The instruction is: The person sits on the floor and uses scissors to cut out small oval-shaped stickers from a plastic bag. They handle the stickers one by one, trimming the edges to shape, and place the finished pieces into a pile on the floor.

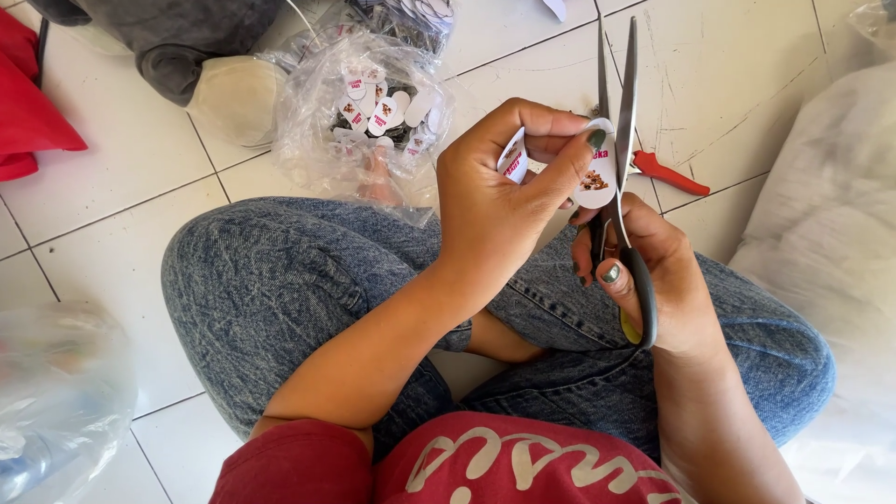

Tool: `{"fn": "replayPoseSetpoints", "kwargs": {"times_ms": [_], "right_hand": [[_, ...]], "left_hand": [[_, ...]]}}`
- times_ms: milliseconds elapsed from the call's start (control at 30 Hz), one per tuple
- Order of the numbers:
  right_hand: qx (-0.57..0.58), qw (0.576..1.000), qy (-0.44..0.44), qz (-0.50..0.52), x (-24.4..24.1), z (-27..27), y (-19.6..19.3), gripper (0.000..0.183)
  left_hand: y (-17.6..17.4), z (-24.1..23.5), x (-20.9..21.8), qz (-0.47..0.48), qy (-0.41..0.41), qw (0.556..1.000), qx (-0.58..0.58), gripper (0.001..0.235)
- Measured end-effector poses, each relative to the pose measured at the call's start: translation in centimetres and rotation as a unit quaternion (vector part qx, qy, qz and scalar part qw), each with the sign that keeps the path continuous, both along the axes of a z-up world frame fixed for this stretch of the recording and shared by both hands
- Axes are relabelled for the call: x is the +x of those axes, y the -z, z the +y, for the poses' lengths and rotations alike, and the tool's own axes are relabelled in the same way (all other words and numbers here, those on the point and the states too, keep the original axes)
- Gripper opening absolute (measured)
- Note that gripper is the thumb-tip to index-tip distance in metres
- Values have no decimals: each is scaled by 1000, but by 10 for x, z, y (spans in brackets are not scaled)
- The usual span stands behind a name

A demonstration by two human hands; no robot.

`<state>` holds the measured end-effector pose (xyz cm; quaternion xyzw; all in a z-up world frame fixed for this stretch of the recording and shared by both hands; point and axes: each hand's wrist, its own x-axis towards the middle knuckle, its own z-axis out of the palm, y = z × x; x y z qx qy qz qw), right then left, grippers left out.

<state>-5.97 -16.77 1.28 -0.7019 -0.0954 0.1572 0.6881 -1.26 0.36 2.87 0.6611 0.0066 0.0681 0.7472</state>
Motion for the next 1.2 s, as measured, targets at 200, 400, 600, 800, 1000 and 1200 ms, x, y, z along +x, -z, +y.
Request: {"fn": "replayPoseSetpoints", "kwargs": {"times_ms": [200, 400, 600, 800, 1000, 1200], "right_hand": [[-24, 1000, -2, -11, 0, 0, -1, 55], [-26, 1000, 11, -6, 0, 1, 1, 50], [-46, 999, 12, -8, 0, -1, 3, 51], [-35, 999, -3, 27, 0, 3, -11, 71], [-35, 999, -6, 18, 1, 0, -5, 66], [-26, 1000, 1, 11, 0, -1, -1, 54]], "left_hand": [[-3, 1, 0, 19, 2, 1000, 7, 6], [0, -1, 1, 22, -11, 1000, 3, 6], [-2, -1, 3, 61, 19, 994, -86, 8], [0, -1, 3, 34, 15, 993, -111, 8], [-1, 1, 2, 18, 0, 999, -38, 6], [0, 0, 1, 18, -7, 999, -31, 6]]}}
